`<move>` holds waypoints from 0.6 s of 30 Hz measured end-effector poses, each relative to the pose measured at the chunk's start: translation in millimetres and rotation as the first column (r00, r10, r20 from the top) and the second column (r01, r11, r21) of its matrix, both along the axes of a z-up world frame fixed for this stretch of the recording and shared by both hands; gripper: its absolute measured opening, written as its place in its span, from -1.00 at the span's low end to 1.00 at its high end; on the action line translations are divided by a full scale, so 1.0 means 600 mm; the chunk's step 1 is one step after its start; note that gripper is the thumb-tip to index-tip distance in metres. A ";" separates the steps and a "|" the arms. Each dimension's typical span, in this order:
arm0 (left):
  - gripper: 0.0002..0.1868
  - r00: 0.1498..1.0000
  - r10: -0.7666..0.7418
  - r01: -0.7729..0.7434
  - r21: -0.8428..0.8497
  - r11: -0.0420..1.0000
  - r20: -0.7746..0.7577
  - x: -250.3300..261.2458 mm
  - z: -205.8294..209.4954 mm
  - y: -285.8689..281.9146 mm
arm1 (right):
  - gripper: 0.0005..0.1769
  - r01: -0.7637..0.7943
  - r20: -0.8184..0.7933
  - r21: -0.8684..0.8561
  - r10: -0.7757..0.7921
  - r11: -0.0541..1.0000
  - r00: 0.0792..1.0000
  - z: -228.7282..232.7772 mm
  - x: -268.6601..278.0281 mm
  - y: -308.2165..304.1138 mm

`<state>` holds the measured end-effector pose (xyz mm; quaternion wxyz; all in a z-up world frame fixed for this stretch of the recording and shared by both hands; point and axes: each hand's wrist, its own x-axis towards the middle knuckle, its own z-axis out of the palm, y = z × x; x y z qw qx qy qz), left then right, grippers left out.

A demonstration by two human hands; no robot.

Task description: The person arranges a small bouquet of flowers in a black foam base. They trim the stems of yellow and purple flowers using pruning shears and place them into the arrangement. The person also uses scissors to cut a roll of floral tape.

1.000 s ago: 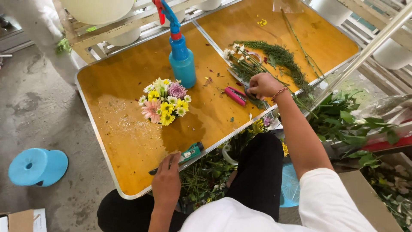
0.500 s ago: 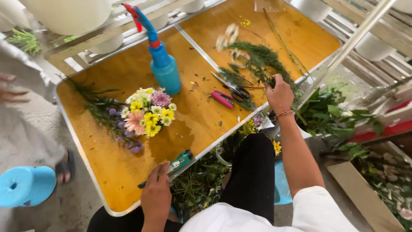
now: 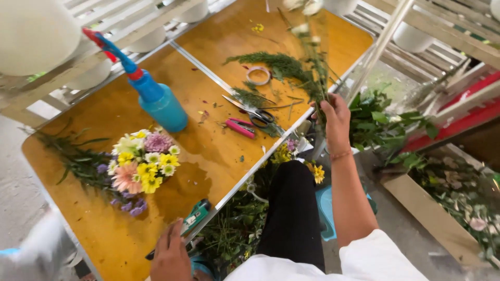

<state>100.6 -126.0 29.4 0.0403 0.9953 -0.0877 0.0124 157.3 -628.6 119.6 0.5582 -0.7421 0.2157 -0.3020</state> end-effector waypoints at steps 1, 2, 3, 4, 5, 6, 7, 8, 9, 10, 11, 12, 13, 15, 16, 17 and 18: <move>-0.39 0.998 0.007 -0.006 0.017 1.000 -0.061 -0.001 0.003 0.002 | -0.63 -0.022 0.142 -0.033 0.026 0.999 0.989 -0.018 -0.022 0.004; -0.39 0.997 -0.007 0.008 0.021 1.000 -0.072 0.004 0.017 -0.003 | -0.63 -0.008 0.132 -0.027 0.012 1.000 0.991 -0.027 -0.043 0.002; -0.44 0.998 -0.016 0.015 -0.020 1.000 -0.061 0.002 0.031 -0.005 | -0.70 0.019 0.142 -0.044 -0.013 0.999 0.990 -0.038 -0.071 0.002; -0.48 0.998 -0.024 0.021 -0.062 0.998 -0.052 0.001 0.045 -0.008 | -0.75 0.047 0.153 -0.061 -0.037 0.997 0.988 -0.049 -0.099 0.003; -0.48 0.997 -0.042 0.039 -0.056 0.998 -0.069 -0.003 0.046 -0.009 | -0.75 0.065 0.135 -0.056 -0.057 0.996 0.989 -0.065 -0.121 -0.002; -0.49 0.999 -0.031 0.029 -0.057 0.998 -0.031 -0.006 0.048 -0.010 | -0.69 0.119 0.103 -0.062 -0.112 0.991 0.988 -0.080 -0.143 -0.008; -0.50 1.000 -0.020 0.021 -0.059 0.998 0.012 -0.006 0.050 -0.013 | -0.56 0.172 0.075 -0.071 -0.167 0.983 0.983 -0.093 -0.162 -0.015; -0.50 0.999 -0.040 0.040 -0.054 0.998 -0.001 -0.005 0.059 -0.016 | -0.56 0.190 0.061 -0.068 -0.186 0.979 0.981 -0.091 -0.185 -0.019; -0.48 0.997 -0.038 0.039 0.014 0.999 -0.060 -0.004 0.069 -0.020 | -0.66 0.188 0.070 -0.128 -0.181 0.974 0.981 -0.090 -0.207 -0.021; -0.47 0.993 -0.031 0.041 0.083 0.996 -0.118 -0.003 0.078 -0.022 | -0.73 0.186 0.076 -0.188 -0.174 0.964 0.982 -0.088 -0.230 -0.023; -0.47 0.991 -0.045 0.056 0.087 0.995 -0.129 -0.005 0.070 -0.020 | -0.73 0.197 0.064 -0.187 -0.188 0.962 0.980 -0.086 -0.248 -0.021; -0.51 0.995 -0.070 0.073 0.046 0.996 -0.067 -0.005 0.062 -0.017 | -0.68 0.282 0.010 -0.219 -0.287 0.934 0.958 -0.084 -0.267 -0.018; -0.54 0.996 -0.086 0.086 0.004 0.996 0.000 -0.005 0.054 -0.015 | -0.62 0.358 -0.038 -0.256 -0.379 0.898 0.924 -0.081 -0.280 -0.018; -0.55 0.995 -0.099 0.099 -0.001 0.995 0.003 -0.006 0.058 -0.022 | -0.66 0.340 -0.041 -0.288 -0.366 0.895 0.930 -0.075 -0.296 0.000; -0.56 0.995 -0.102 0.102 -0.008 0.995 0.015 -0.009 0.061 -0.023 | -0.70 0.315 -0.036 -0.317 -0.343 0.895 0.939 -0.073 -0.304 0.011; -0.56 0.995 -0.101 0.101 -0.005 0.995 0.009 -0.008 0.055 -0.022 | -0.70 0.313 -0.042 -0.316 -0.342 0.896 0.939 -0.072 -0.306 0.027; -0.57 0.994 -0.109 0.110 -0.024 0.994 0.026 -0.006 0.048 -0.020 | -0.72 0.322 -0.090 -0.292 -0.361 0.901 0.928 -0.071 -0.308 0.045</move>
